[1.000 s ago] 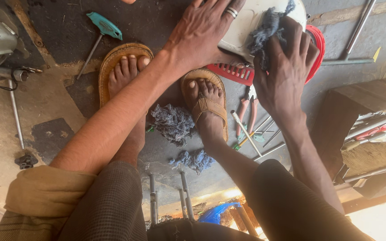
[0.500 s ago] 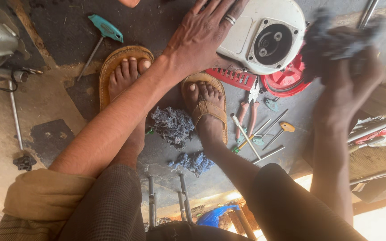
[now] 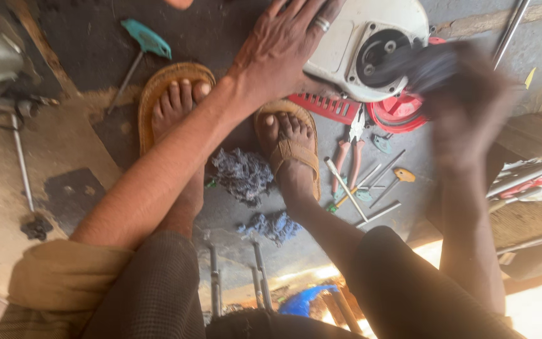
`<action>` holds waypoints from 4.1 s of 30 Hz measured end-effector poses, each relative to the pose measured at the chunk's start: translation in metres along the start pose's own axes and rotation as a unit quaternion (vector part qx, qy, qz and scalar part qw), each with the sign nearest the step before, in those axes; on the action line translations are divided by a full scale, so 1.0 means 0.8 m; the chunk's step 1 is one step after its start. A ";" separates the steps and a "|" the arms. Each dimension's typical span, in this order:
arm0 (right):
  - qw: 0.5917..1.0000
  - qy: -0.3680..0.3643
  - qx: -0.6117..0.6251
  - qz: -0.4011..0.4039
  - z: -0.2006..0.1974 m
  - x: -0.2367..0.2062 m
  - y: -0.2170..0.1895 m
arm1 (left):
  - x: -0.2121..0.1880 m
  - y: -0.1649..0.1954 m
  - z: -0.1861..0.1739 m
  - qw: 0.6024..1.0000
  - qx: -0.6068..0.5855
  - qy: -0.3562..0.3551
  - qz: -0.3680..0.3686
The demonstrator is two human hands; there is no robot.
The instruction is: The person uses a screwdriver to tighten screws on a white engine casing. They then wipe the casing with a blue cloth and pull a long strand of blue fibrous material from the cloth.
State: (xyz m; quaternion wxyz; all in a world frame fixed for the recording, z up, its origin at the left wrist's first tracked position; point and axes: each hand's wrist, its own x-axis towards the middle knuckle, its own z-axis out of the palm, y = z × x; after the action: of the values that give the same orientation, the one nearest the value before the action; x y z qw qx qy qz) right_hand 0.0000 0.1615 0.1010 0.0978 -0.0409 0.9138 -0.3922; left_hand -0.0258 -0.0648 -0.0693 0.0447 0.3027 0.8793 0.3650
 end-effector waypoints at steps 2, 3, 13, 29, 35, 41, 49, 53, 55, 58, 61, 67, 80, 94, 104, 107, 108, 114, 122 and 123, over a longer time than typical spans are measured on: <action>0.983 0.116 0.130 0.057 -0.018 -0.003 0.006 | 0.002 0.001 -0.001 0.998 -0.012 -0.040 -0.036; 0.960 0.180 0.197 0.081 -0.024 -0.003 0.010 | 0.003 0.001 -0.001 1.000 0.002 -0.011 -0.017; 0.986 0.153 0.052 -0.040 0.020 -0.030 0.058 | -0.001 0.001 -0.003 1.000 0.008 -0.003 0.000; 0.974 0.123 0.186 0.027 -0.037 0.006 -0.011 | 0.004 0.001 0.002 1.000 0.012 -0.007 -0.002; 0.954 -0.063 -0.241 -0.168 0.003 -0.005 0.006 | 0.007 0.002 0.001 1.000 0.025 0.012 0.007; 0.977 0.204 0.029 0.056 -0.002 0.000 0.069 | 0.007 0.008 -0.020 0.998 -0.007 -0.047 -0.030; 0.952 -0.007 0.254 0.169 0.045 -0.004 0.121 | -0.013 0.017 -0.034 0.974 -0.095 -0.020 -0.207; 0.937 0.024 0.277 0.211 0.053 0.008 0.109 | -0.002 0.014 -0.033 0.986 -0.069 -0.023 -0.151; 0.953 0.008 0.267 0.146 0.054 0.011 0.100 | 0.003 0.016 -0.033 0.979 -0.091 -0.058 -0.175; 0.935 0.035 0.259 0.240 0.050 0.008 0.083 | -0.001 0.017 -0.042 0.979 -0.135 -0.026 -0.149; 0.960 0.023 0.156 0.230 0.035 0.000 0.056 | -0.017 0.024 -0.054 0.973 -0.190 0.016 -0.132; 0.971 0.026 0.163 0.173 0.002 0.000 -0.020 | -0.035 0.065 -0.091 0.963 -0.205 0.051 -0.169; 0.947 0.053 0.257 0.188 -0.051 -0.070 -0.041 | -0.041 0.132 -0.256 0.958 -0.124 -0.094 -0.241; 0.922 0.015 0.231 0.311 -0.003 -0.148 0.218 | -0.103 0.155 -0.288 0.983 0.016 0.157 -0.097; 0.888 -0.043 0.254 0.381 0.000 -0.131 0.288 | -0.113 0.159 -0.290 0.971 0.064 0.204 -0.103; 0.874 -0.055 0.270 0.400 -0.011 -0.139 0.287 | -0.116 0.154 -0.287 0.973 0.036 0.212 -0.082; 0.871 -0.057 0.277 0.403 -0.015 -0.143 0.287 | -0.115 0.151 -0.285 0.970 0.038 0.228 -0.078; 0.840 -0.062 0.368 0.394 -0.047 -0.172 0.307 | -0.111 0.138 -0.274 0.966 0.029 0.248 -0.068; 0.882 0.056 0.358 0.300 -0.044 -0.185 0.249 | -0.120 0.139 -0.274 0.976 -0.050 0.182 -0.108; 0.914 0.069 0.308 0.254 -0.031 -0.179 0.221 | -0.119 0.137 -0.272 0.977 -0.043 0.181 -0.099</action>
State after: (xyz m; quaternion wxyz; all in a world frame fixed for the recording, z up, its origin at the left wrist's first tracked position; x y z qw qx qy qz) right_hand 0.1352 0.3224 0.0109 0.1383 0.2520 0.7321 -0.6176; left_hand 0.0410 -0.1919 0.1495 -0.0665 0.1405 0.8819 0.4451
